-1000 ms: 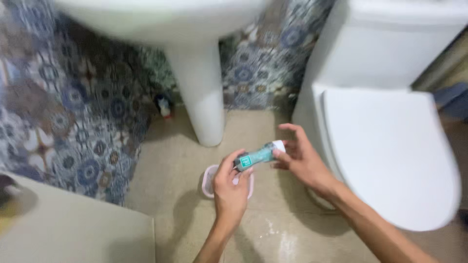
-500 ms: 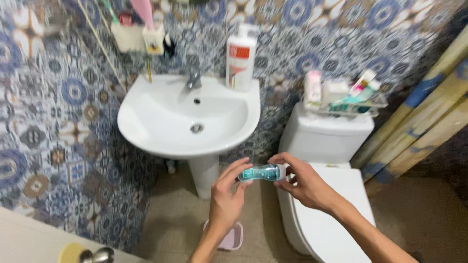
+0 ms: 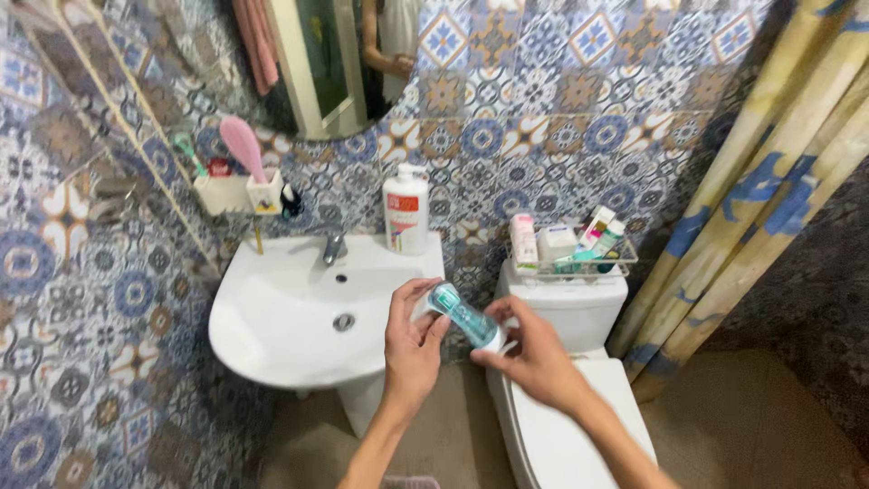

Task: The person transfers various toiletries from a pink basket on the floor to a wire rack on the toilet tank. They handle bottles, tubes, and boxes one at a time, placing them into the rack until the basket is empty.

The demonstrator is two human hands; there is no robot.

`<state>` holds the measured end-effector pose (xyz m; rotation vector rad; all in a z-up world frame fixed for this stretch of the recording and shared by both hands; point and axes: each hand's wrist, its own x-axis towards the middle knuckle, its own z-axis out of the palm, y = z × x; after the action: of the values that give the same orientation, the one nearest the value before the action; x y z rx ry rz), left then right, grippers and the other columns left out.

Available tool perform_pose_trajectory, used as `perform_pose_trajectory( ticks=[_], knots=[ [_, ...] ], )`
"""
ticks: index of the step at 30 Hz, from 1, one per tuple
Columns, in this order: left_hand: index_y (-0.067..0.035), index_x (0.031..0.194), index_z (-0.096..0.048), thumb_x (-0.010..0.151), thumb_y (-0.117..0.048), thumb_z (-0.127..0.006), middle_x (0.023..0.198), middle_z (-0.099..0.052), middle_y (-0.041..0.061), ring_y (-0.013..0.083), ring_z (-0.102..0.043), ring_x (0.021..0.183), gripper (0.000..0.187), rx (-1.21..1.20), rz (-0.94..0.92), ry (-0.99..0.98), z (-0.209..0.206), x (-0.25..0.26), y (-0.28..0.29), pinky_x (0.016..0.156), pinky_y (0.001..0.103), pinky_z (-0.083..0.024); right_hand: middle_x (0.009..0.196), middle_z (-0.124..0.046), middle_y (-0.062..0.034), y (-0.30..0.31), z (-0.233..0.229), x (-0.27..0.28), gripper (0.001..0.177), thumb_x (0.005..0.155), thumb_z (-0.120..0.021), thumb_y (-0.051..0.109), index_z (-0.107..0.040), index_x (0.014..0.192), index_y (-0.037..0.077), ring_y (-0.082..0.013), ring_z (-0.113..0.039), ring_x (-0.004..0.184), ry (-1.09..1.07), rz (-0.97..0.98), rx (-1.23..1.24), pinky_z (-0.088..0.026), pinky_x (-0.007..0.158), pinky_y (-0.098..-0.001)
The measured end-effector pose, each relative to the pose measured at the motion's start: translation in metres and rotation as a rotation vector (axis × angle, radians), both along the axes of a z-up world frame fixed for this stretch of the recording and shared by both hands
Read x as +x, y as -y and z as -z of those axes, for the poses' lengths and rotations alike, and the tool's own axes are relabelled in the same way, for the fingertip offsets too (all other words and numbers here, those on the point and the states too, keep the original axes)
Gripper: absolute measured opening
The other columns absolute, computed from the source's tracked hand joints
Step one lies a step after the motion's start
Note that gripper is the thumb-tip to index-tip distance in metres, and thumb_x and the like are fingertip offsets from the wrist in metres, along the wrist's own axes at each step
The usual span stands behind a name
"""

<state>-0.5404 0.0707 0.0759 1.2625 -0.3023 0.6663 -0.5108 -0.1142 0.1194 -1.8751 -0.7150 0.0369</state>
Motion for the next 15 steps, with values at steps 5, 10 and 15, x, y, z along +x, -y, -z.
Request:
perform_pose_trajectory(
  ticks=[5,10,15],
  knots=[
    [-0.006,0.145,-0.046,0.099,0.001,-0.06,0.122,-0.069,0.012,0.0106,-0.062,0.096,0.049,-0.049,0.106,-0.215,0.0,0.036,0.01,0.081,0.024,-0.053,0.078,-0.066,-0.0071,-0.009,-0.005,-0.008,0.05,0.073,-0.089,0.017,-0.053,0.104,0.004,-0.0128,-0.059,0.058,-0.059,0.245,0.018,-0.051,0.05,-0.0305],
    [-0.006,0.149,-0.049,0.101,-0.004,-0.061,0.112,-0.073,0.009,0.0081,-0.063,0.091,0.049,0.003,0.143,-0.244,-0.004,0.076,0.023,0.077,0.023,-0.054,0.067,-0.064,-0.0075,-0.009,-0.006,0.022,0.051,0.071,-0.091,0.017,-0.052,0.1,0.003,-0.0135,-0.057,0.053,-0.027,0.356,0.033,-0.05,0.048,-0.0319],
    [-0.017,0.159,-0.031,0.088,0.003,-0.07,0.112,-0.066,0.006,0.0082,-0.066,0.095,0.083,0.047,0.217,-0.349,-0.02,0.118,0.043,0.078,0.024,-0.057,0.068,-0.064,-0.0083,0.002,0.0,0.082,0.053,0.071,-0.09,0.016,-0.05,0.104,0.003,-0.013,-0.06,0.056,-0.055,0.387,0.057,-0.05,0.05,-0.0322]
  ],
)
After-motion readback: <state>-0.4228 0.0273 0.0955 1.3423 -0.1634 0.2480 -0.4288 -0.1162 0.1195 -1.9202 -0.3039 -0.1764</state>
